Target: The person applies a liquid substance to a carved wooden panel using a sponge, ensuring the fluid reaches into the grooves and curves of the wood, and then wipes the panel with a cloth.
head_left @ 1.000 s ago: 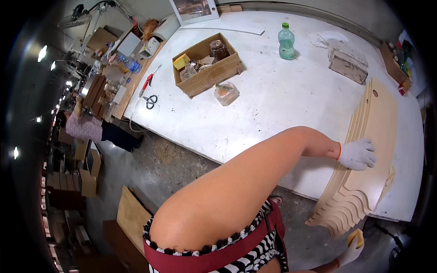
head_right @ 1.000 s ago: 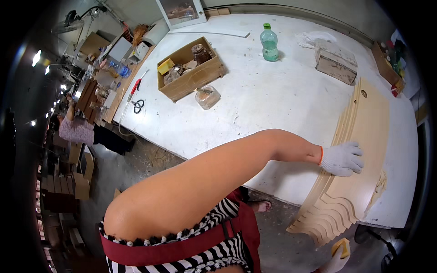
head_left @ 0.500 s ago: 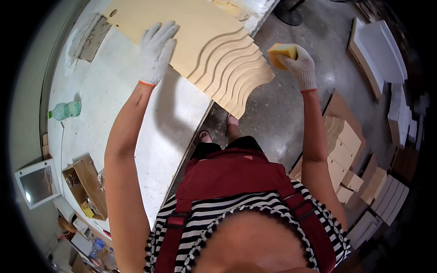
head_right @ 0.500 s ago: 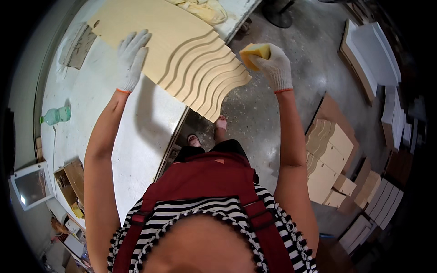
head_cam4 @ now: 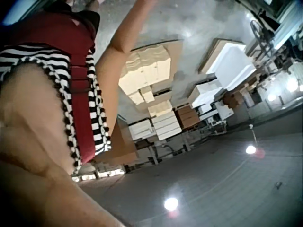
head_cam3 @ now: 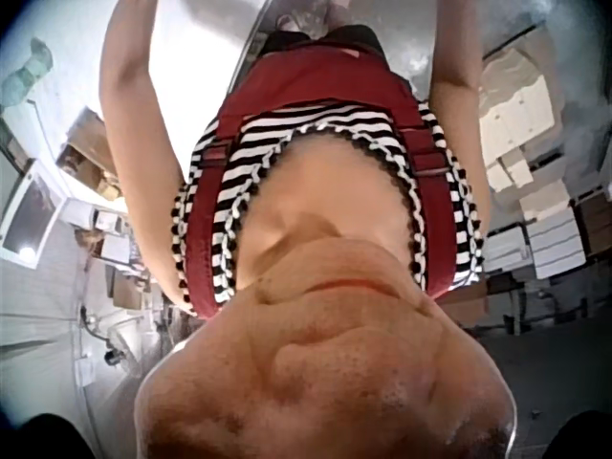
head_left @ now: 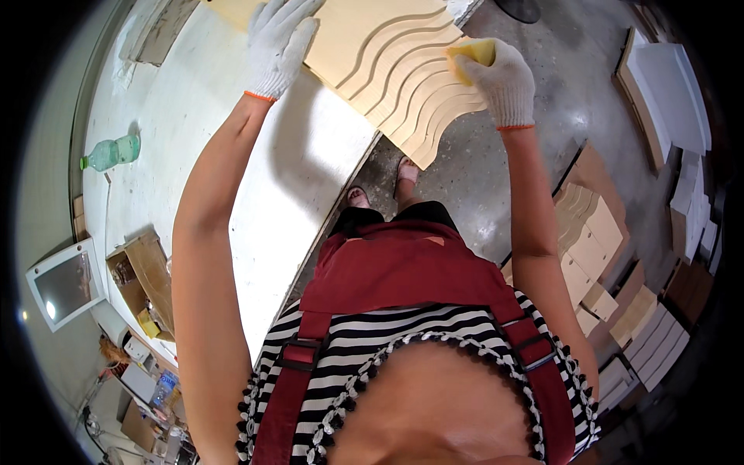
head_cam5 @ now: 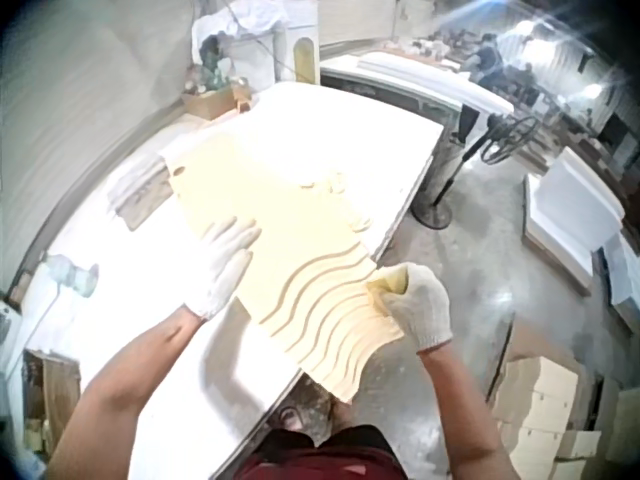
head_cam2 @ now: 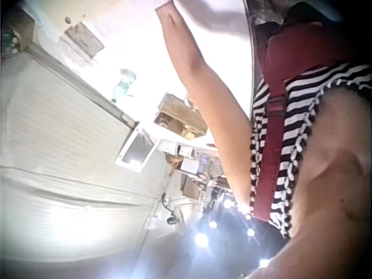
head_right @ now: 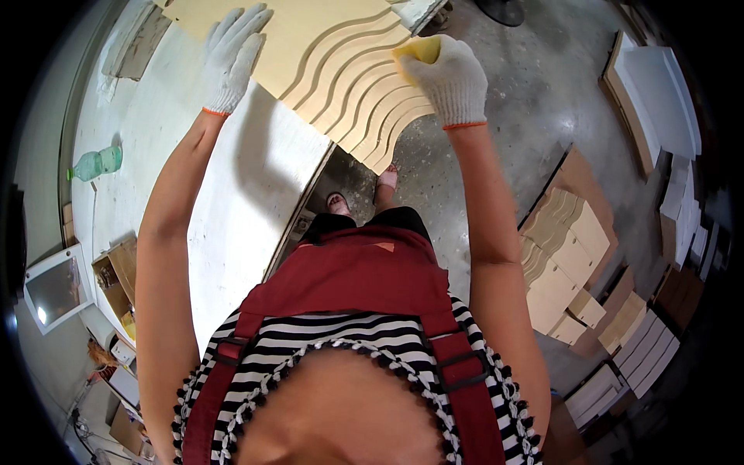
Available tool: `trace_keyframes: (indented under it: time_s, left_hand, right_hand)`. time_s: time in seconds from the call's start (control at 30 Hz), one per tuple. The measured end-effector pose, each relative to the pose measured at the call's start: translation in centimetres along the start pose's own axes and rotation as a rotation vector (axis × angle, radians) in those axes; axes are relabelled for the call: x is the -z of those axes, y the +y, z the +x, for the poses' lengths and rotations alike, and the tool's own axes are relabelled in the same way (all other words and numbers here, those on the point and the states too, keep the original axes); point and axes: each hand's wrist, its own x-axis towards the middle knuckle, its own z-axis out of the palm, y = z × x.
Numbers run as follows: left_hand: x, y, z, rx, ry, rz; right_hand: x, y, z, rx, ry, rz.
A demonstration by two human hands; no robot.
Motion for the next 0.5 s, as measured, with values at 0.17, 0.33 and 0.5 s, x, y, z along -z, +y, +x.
trace_keyframes:
  time_s: [0.17, 0.33, 0.5]
  left_hand:
    - [0.9, 0.9, -0.6, 0.172, -0.105, 0.027]
    - [1.2, 1.1, -0.7, 0.206, -0.088, -0.026]
    - [0.7, 0.8, -0.7, 0.217, -0.077, -0.079]
  right_hand:
    - [-2.1, -1.6, -1.2, 0.064, -0.001, -0.08]
    - [-2.8, -4.3, -2.2, 0.148, -0.045, -0.074]
    - [-1.9, -6.1, -3.5, 0.216, -0.35, -0.086]
